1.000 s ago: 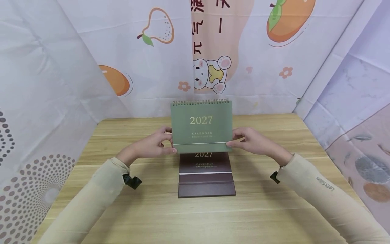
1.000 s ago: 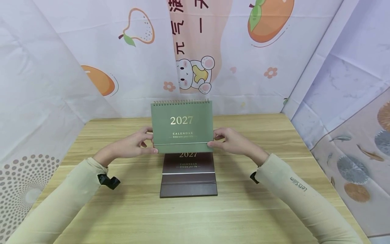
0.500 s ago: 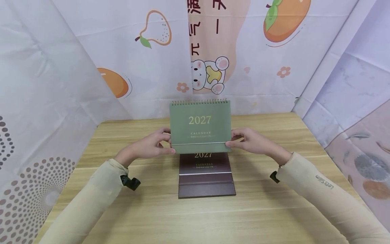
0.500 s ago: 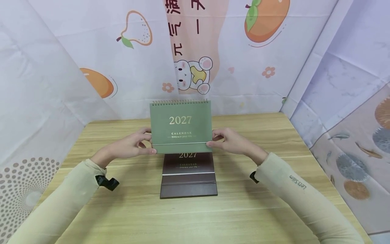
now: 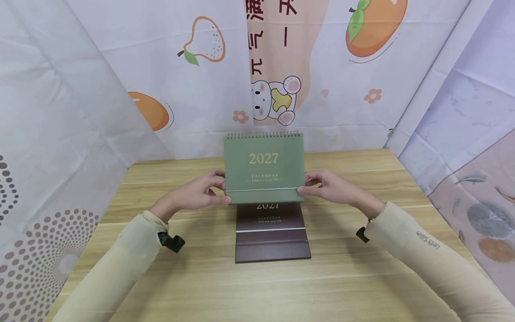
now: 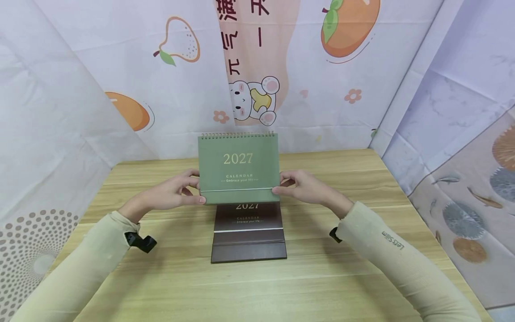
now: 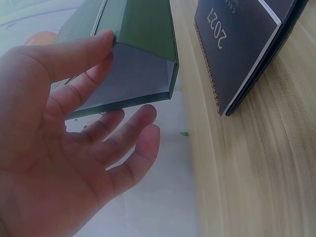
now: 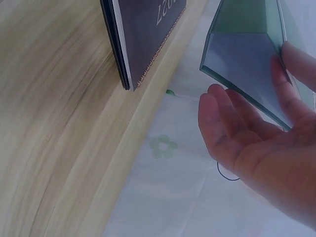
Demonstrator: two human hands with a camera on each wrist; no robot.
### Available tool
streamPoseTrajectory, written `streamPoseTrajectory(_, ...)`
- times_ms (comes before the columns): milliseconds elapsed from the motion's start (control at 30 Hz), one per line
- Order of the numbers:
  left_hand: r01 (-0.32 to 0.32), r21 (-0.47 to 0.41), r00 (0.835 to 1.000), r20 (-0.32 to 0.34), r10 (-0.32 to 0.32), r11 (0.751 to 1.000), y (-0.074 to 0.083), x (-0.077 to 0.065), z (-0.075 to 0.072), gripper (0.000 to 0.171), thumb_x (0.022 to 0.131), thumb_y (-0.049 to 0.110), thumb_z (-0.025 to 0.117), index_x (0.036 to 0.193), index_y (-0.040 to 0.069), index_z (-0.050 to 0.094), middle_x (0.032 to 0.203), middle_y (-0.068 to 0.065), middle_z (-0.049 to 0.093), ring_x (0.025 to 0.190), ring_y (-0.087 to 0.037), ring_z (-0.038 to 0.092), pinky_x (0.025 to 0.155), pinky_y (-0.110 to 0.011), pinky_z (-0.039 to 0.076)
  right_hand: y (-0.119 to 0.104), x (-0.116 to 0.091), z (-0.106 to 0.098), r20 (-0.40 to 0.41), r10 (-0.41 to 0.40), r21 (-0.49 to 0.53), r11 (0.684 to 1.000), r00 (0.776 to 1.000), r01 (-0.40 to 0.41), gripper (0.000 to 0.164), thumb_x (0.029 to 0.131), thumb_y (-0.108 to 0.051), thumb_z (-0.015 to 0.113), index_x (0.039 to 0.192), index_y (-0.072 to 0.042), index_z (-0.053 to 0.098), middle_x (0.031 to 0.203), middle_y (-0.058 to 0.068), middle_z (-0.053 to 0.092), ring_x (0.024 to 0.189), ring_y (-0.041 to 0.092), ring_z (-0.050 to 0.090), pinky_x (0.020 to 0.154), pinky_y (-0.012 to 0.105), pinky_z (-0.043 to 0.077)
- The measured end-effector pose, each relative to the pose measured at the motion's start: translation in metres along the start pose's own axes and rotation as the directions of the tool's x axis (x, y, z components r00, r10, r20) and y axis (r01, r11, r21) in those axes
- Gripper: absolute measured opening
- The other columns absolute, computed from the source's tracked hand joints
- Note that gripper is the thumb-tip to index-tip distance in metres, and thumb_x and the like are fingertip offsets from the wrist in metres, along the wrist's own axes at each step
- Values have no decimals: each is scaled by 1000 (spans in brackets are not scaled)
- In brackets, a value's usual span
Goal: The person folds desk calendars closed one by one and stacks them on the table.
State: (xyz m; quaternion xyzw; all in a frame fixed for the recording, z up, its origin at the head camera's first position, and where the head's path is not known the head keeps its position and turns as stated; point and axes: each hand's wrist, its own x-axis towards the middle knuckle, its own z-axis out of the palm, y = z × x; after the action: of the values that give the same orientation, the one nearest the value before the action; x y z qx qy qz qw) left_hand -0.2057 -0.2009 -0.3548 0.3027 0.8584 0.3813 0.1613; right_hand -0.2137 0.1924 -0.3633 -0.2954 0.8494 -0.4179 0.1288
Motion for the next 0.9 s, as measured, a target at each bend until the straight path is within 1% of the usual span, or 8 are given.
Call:
streamPoseTrajectory(133,-11,0,1000,-4,11,1000,1,0,-1,10,95,23,74,93,14,69,144,-17,42,129,-33,45,91,-41,53,1,1,0,-13,10,-2,1000,1000,-10,15,98,-21,70,89,-11,64,100,4,71,99,23,68,80,36,53)
streamPoseTrajectory(267,-16,-7,1000,-1,16,1000,1,0,-1,12,95,22,74,89,13,67,142,-17,43,127,-33,47,90,-40,54,1,1,1,-8,14,31,999,1000,-14,14,98,-21,71,90,-10,64,99,4,70,99,26,67,80,34,55)
streamPoseTrajectory(400,-24,-9,1000,-4,24,1000,0,-1,-1,14,95,21,73,87,13,66,139,-16,45,120,-32,53,88,-40,54,1,2,1,-14,15,36,999,1000,-14,15,98,-21,71,91,-10,65,97,4,67,97,28,67,77,32,53)
streamPoseTrajectory(467,-23,-14,1000,-4,23,1000,0,-1,-2,15,95,21,73,85,13,65,138,-16,46,117,-30,56,88,-40,54,1,2,1,-19,17,31,999,1000,-16,14,98,-22,70,92,-10,66,97,4,67,94,26,67,74,30,51)
streamPoseTrajectory(567,-19,-23,1000,-7,19,1000,0,-1,-2,16,95,22,74,84,13,64,136,-15,47,112,-28,60,88,-42,54,0,1,1,-22,22,28,999,1000,-22,12,98,-22,70,95,-10,68,97,4,69,90,22,67,73,30,50)
streamPoseTrajectory(700,-20,-30,1000,-16,20,999,0,-2,-2,17,94,22,75,84,13,64,133,-14,48,109,-26,61,88,-42,54,-1,1,1,-33,31,30,999,999,-30,12,97,-21,71,96,-9,68,98,6,69,87,18,67,73,29,51)
streamPoseTrajectory(800,-33,-32,999,-29,32,999,0,-1,-2,17,94,20,76,84,12,64,130,-14,50,105,-26,63,87,-44,55,0,2,2,-53,43,47,998,998,-41,12,96,-20,73,99,-8,69,102,8,69,87,19,67,75,29,52)
streamPoseTrajectory(900,-48,-24,998,-44,46,999,-1,0,-1,13,93,18,76,87,11,67,128,-15,53,101,-25,66,87,-45,55,1,4,3,-74,68,84,995,995,-62,16,95,-19,74,104,-6,70,105,10,69,87,22,67,77,30,53)
